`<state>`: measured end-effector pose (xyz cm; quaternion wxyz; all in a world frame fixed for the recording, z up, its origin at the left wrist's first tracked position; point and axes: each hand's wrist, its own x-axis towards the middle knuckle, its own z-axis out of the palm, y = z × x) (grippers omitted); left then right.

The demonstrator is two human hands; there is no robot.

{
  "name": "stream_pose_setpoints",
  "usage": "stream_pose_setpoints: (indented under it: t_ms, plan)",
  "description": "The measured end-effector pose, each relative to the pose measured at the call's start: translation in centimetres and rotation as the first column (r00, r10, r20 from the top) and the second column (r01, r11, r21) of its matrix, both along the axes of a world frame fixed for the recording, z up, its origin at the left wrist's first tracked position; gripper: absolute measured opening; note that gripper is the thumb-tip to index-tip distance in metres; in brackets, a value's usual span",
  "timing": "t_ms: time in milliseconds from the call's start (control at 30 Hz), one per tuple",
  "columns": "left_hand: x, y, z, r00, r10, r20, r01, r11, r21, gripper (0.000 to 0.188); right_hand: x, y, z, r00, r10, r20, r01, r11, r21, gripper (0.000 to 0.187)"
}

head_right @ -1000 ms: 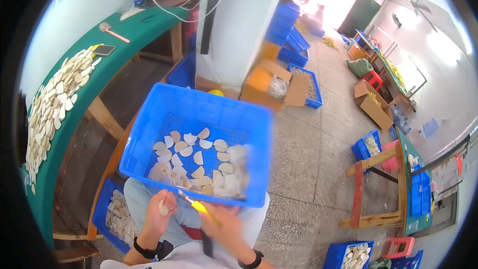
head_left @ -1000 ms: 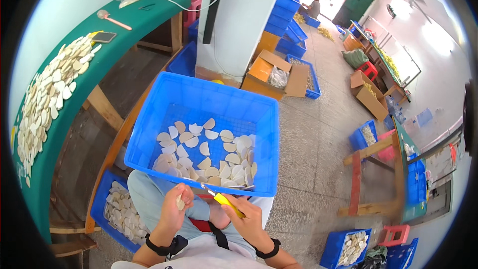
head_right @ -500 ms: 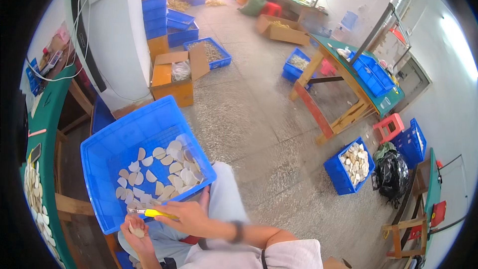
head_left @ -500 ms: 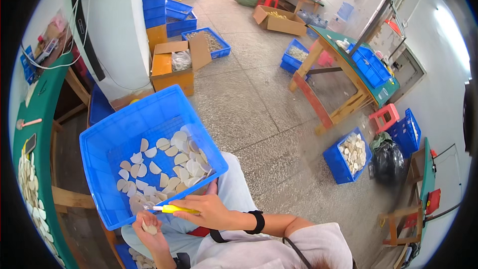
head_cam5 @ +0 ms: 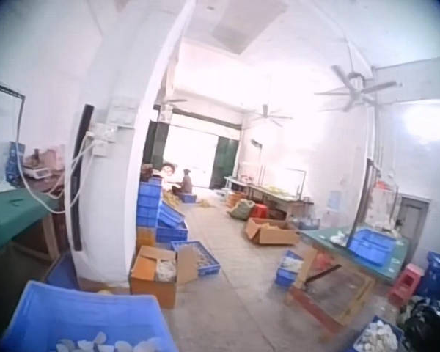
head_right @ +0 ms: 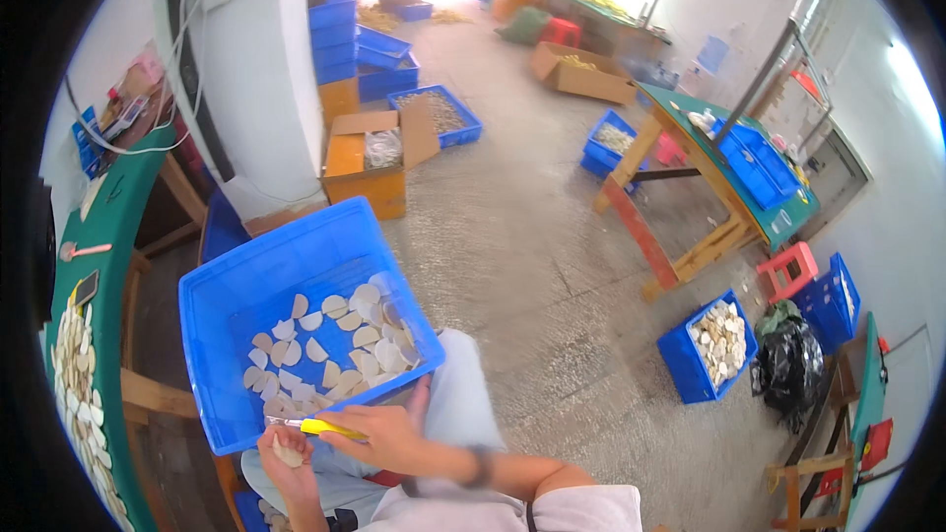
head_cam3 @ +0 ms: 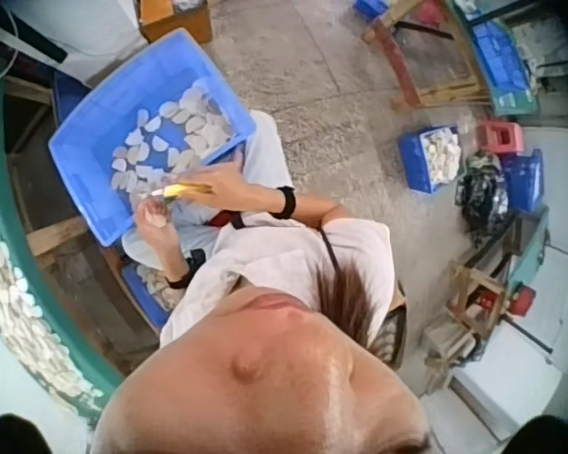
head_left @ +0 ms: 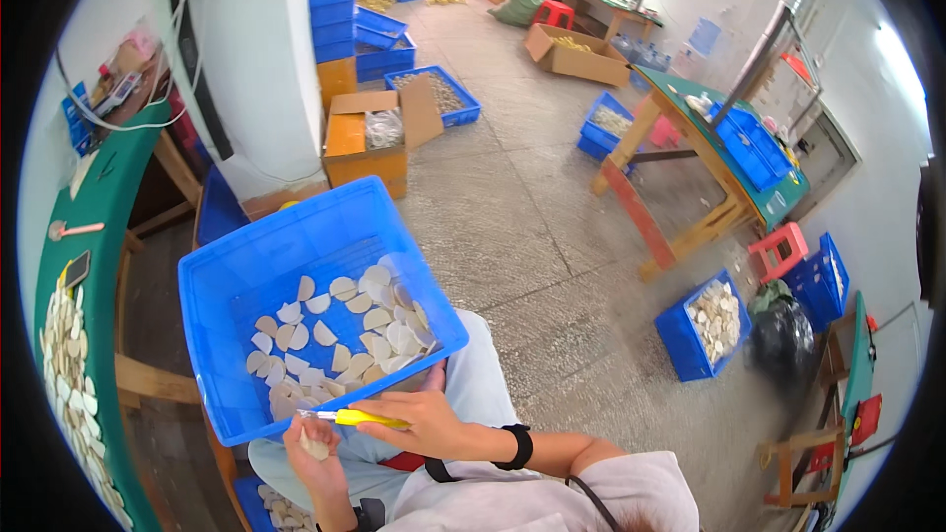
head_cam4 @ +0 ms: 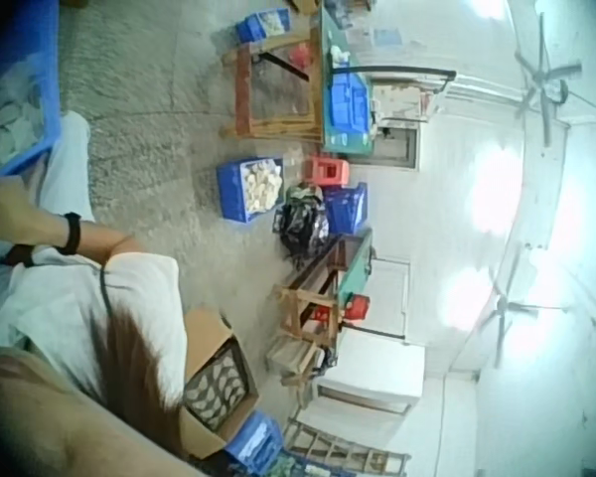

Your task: Scrape and deburr small white semi-circular objects and sort them into bins.

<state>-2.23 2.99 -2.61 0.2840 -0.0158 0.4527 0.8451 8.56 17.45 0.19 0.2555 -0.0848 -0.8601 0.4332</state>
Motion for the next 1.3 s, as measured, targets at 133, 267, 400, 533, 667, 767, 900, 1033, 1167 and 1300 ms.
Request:
stream_pose_setpoints:
  t_ms: [133, 267, 400, 533, 667, 767, 900, 1033, 1167, 1300]
  plan:
    - [0.1, 0.2, -0.2, 1.0, -0.012, -0.005, 0.012, 1.0, 0.013, 0.027, -0.3, 0.0, -0.6, 1.0, 0.009, -0.018, -0.009, 1.0, -0.014, 0.028]
    - [0.6, 0.2, 0.1, 1.0, -0.012, 0.012, 0.012, 1.0, -0.006, 0.027, -0.2, -0.2, -0.3, 0.999, 0.036, -0.005, -0.037, 0.994, -0.103, 0.028]
    - [1.2, -0.5, -0.1, 0.999, -0.033, -0.012, 0.033, 0.999, 0.001, 0.027, 0.4, -0.8, -0.5, 0.997, 0.045, 0.065, -0.037, 0.993, -0.116, 0.03]
    - [2.2, -0.5, 0.8, 0.999, -0.04, -0.032, 0.039, 0.998, -0.044, 0.03, 0.7, -1.1, -0.1, 0.995, 0.048, 0.082, -0.04, 0.994, -0.099, 0.028]
    - [1.6, -0.4, -1.1, 0.968, -0.046, -0.246, 0.012, 0.991, -0.137, 0.029, 0.2, 0.2, -1.3, 0.999, 0.007, 0.051, -0.01, 0.999, 0.047, 0.03]
    - [1.8, 0.3, 1.2, 0.942, -0.072, -0.326, 0.015, 0.984, -0.176, 0.025, 0.5, 0.9, 2.2, 0.986, -0.04, 0.164, 0.036, 0.999, 0.023, 0.026]
    - [1.4, 0.3, 2.8, 0.908, -0.103, -0.406, 0.013, 0.976, -0.218, 0.021, -0.9, 1.0, 2.3, 0.998, 0.015, 0.066, -0.015, 1.0, 0.004, 0.028]
    - [2.4, -1.3, 2.2, 0.928, -0.104, -0.358, 0.017, 0.971, -0.238, 0.019, -0.6, 0.0, 2.4, 0.984, 0.152, 0.089, -0.157, 0.986, 0.051, 0.036]
    - [2.8, -1.6, 2.5, 0.894, -0.085, -0.44, -0.044, 0.96, -0.275, 0.02, -0.1, -0.9, 2.3, 0.965, 0.252, 0.077, -0.261, 0.949, 0.174, 0.041]
    - [2.8, -1.6, 2.3, 0.824, -0.09, -0.56, -0.114, 0.941, -0.32, 0.02, -0.1, -1.3, 2.2, 0.967, 0.247, 0.068, -0.256, 0.943, 0.213, 0.04]
